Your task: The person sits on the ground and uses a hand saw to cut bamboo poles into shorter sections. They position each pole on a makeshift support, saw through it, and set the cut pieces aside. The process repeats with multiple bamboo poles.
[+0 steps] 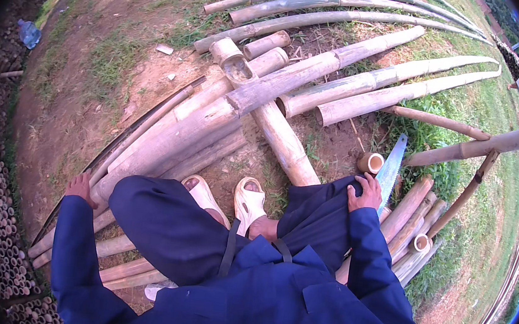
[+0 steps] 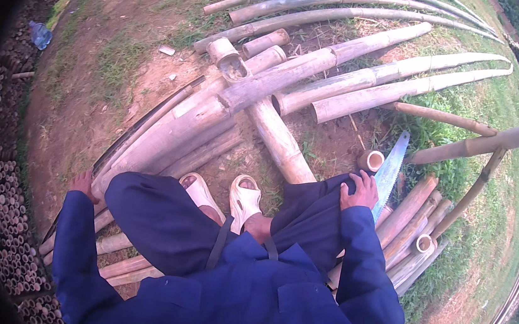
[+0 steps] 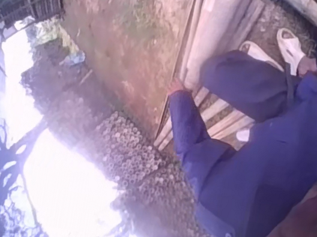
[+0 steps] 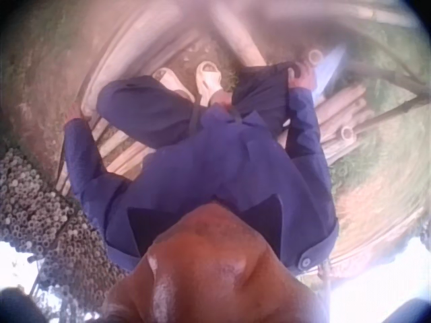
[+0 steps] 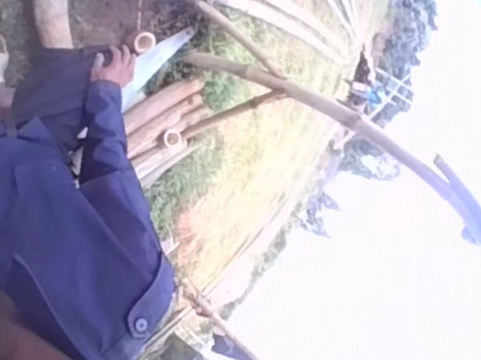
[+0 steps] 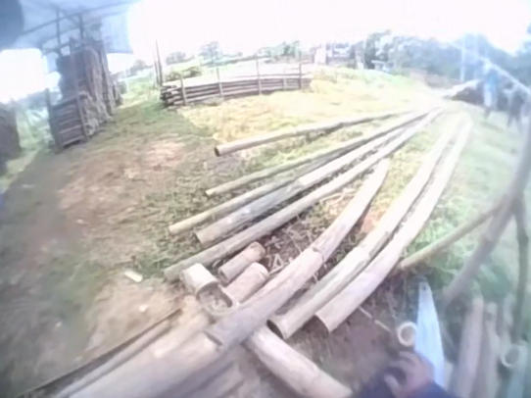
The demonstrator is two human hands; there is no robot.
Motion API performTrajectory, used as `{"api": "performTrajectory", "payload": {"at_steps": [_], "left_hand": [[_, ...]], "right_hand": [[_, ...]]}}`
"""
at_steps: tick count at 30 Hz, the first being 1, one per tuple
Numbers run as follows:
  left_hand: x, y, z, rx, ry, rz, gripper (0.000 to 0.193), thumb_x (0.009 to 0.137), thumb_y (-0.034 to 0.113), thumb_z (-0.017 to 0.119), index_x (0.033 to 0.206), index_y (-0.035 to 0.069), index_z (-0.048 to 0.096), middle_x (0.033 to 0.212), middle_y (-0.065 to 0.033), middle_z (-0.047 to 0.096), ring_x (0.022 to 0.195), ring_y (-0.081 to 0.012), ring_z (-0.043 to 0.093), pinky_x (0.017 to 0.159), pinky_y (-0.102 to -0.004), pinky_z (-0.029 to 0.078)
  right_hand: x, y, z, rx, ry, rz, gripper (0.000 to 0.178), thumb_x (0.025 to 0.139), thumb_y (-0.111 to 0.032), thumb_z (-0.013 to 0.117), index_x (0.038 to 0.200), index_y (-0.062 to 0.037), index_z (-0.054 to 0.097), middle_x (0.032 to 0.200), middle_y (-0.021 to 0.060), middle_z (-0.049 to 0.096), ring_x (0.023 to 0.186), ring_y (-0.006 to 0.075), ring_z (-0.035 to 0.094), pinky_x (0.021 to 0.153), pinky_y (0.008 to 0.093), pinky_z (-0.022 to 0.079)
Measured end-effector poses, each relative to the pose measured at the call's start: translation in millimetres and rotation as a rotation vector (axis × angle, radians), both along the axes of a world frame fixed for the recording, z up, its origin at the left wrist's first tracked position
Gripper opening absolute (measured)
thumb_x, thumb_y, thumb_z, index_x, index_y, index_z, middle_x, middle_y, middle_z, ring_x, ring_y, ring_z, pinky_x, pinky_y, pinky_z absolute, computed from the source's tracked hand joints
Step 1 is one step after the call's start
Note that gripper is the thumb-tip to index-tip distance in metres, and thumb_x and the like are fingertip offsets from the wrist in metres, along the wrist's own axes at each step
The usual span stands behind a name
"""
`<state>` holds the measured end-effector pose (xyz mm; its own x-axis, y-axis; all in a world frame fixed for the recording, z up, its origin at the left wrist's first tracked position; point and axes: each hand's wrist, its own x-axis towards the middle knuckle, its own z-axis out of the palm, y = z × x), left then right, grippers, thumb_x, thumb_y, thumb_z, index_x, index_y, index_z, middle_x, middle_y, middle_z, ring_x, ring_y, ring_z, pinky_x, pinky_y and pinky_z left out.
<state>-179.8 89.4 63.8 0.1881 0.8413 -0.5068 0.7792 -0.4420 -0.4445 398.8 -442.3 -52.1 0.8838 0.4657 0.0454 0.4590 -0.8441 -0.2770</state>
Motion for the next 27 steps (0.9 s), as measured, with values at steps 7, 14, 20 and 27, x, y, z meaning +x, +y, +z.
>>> {"api": "performTrajectory", "payload": {"at_steps": [7, 14, 20, 27], "left_hand": [[165.3, -2.0, 46.0, 0.071, -0.879, -0.299, 0.058, 0.087, 0.010, 0.072, 0.142, 0.014, 0.054, 0.135, -0.0185, 0.065, 0.111, -0.0355, 0.069, 0.093, -0.0479, 0.056], [340.2, -60.7, 32.1, -0.233, -0.611, -0.421, 0.070, 0.081, 0.047, 0.083, 0.134, 0.006, 0.064, 0.117, -0.0175, 0.075, 0.110, -0.0375, 0.071, 0.097, -0.0475, 0.055], [380.6, -42.4, -86.2, -0.430, -0.687, -0.226, 0.118, 0.052, 0.065, 0.094, 0.137, -0.009, 0.060, 0.128, -0.0275, 0.069, 0.121, -0.0372, 0.068, 0.107, -0.0408, 0.050], [389.1, -25.1, -102.1, -0.662, -0.739, -0.069, 0.091, 0.057, 0.057, 0.097, 0.119, -0.005, 0.074, 0.111, -0.0190, 0.077, 0.103, -0.0283, 0.075, 0.097, -0.0375, 0.055]], "right_hand": [[0.1, 3.5, -4.2, 0.030, 0.019, -0.021, 0.040, 0.084, -0.033, 0.078, 0.122, -0.0213, 0.074, 0.147, 0.0040, 0.059, 0.146, 0.0338, 0.043, 0.120, 0.0504, 0.032], [-4.4, 0.1, -8.9, 0.073, 0.027, -0.053, 0.039, 0.082, -0.032, 0.079, 0.119, -0.0201, 0.075, 0.145, 0.0030, 0.060, 0.144, 0.0342, 0.045, 0.120, 0.0507, 0.033], [-5.2, 3.5, 2.2, 0.106, 0.116, -0.105, 0.041, 0.084, -0.033, 0.077, 0.121, -0.0179, 0.074, 0.146, 0.0042, 0.058, 0.149, 0.0338, 0.038, 0.123, 0.0584, 0.024], [-5.6, 7.9, 17.0, 0.045, 0.160, -0.122, 0.047, 0.085, -0.039, 0.074, 0.127, -0.0193, 0.072, 0.148, 0.0036, 0.057, 0.150, 0.0331, 0.037, 0.124, 0.0585, 0.021]]}}
